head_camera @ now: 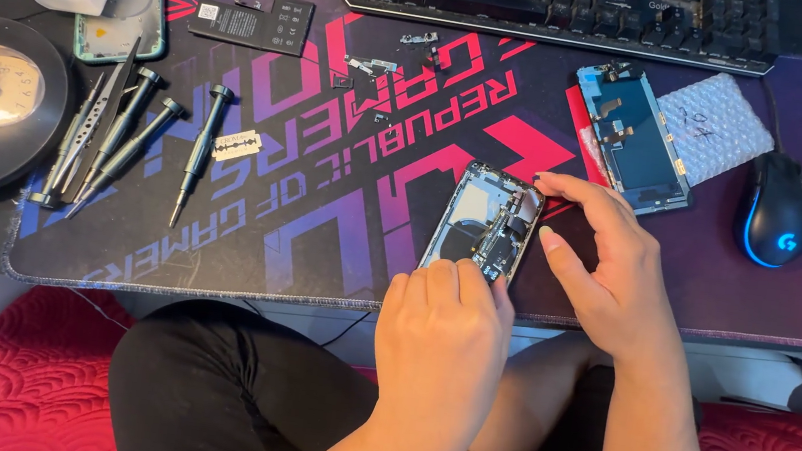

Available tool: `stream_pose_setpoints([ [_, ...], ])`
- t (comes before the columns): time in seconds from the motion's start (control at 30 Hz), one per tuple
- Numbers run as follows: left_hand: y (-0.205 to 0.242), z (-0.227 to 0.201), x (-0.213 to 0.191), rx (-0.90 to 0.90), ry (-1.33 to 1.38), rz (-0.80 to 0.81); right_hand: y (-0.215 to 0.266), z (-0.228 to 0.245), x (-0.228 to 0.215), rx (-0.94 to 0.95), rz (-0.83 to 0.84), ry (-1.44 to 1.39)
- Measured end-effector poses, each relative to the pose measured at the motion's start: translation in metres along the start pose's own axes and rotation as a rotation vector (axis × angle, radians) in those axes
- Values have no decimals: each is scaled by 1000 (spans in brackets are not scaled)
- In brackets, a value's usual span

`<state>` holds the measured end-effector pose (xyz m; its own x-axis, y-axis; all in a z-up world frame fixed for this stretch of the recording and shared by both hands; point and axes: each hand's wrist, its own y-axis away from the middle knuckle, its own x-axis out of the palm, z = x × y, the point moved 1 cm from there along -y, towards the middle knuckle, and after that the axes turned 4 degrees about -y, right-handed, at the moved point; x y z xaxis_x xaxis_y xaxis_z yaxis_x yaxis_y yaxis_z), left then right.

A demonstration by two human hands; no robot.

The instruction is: The person uses a screwdriver to remove screws from the back of a disassembled smartphone. They then use their fingers to carefully lift and remove a small internal component from the phone's chassis.

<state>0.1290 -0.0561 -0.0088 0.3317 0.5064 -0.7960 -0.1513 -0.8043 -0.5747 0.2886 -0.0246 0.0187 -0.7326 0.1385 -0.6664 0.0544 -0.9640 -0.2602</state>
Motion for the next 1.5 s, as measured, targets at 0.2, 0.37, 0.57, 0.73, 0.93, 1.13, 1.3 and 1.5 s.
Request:
stream_pose_setpoints([
  [0.2,0,0,0,-6,-30,27,0,-1,0,-11,-1,17],
  [0.37,1,2,1,-26,12,41,0,-1,0,-32,0,20],
  [0.57,0,2,0,-10,-8,41,0,0,0,-34,3,13],
  [0.73,-2,0,3,-17,-3,25,0,-2,0,-48,1,19],
  [0.93,-6,4,5,29,65,18,0,-1,0,-60,2,28],
  [1.13,-9,8,5,101,127,1,0,-1,0,-74,1,22],
  [1.3,-9,9,5,122,145,-13,0,0,-1,-81,4,24],
  [1.5,-6,8,14,64,155,23,-1,1,-1,-71,6,15],
])
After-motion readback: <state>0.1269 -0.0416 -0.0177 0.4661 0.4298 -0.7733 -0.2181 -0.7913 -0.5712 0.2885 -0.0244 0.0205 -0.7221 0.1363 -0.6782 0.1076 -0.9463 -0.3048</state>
